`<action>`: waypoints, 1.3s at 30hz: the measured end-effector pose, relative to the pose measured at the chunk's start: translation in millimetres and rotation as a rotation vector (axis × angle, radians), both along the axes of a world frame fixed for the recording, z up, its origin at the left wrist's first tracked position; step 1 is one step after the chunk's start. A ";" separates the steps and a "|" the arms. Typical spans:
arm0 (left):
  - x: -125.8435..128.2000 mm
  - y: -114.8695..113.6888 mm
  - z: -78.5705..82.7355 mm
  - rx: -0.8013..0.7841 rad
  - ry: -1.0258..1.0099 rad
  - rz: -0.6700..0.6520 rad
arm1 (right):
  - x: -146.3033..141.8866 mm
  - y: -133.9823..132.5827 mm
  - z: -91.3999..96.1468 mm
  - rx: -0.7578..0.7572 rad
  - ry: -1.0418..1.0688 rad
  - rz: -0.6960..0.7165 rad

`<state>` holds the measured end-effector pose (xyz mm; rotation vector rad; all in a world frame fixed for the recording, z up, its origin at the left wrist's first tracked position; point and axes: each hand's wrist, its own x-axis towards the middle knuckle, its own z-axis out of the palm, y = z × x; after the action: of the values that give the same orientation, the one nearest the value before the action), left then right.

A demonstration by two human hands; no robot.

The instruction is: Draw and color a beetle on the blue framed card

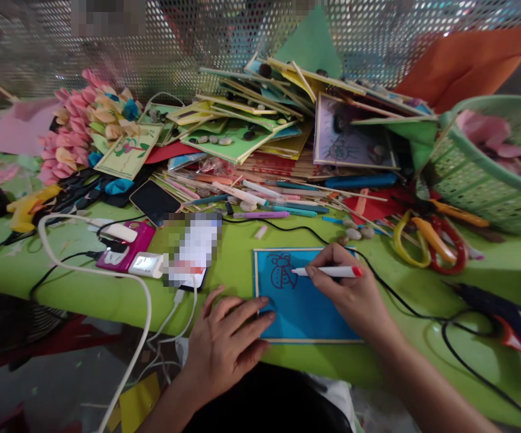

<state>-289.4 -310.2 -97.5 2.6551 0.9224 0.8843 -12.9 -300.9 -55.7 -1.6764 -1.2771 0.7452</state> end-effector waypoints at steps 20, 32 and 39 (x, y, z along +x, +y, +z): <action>2.0 0.4 3.1 -0.017 -0.047 -0.006 | -2.7 1.2 -0.6 -0.003 -0.056 0.012; 0.5 -1.2 0.7 -0.018 -0.009 0.005 | -0.3 -0.4 3.0 -0.023 0.000 -0.005; 1.1 -0.3 2.4 -0.034 -0.023 -0.006 | -2.2 0.2 1.7 -0.018 -0.040 0.017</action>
<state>-288.3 -310.6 -95.1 2.6121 0.9154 0.8883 -15.2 -300.7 -53.9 -1.7046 -1.3167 0.7389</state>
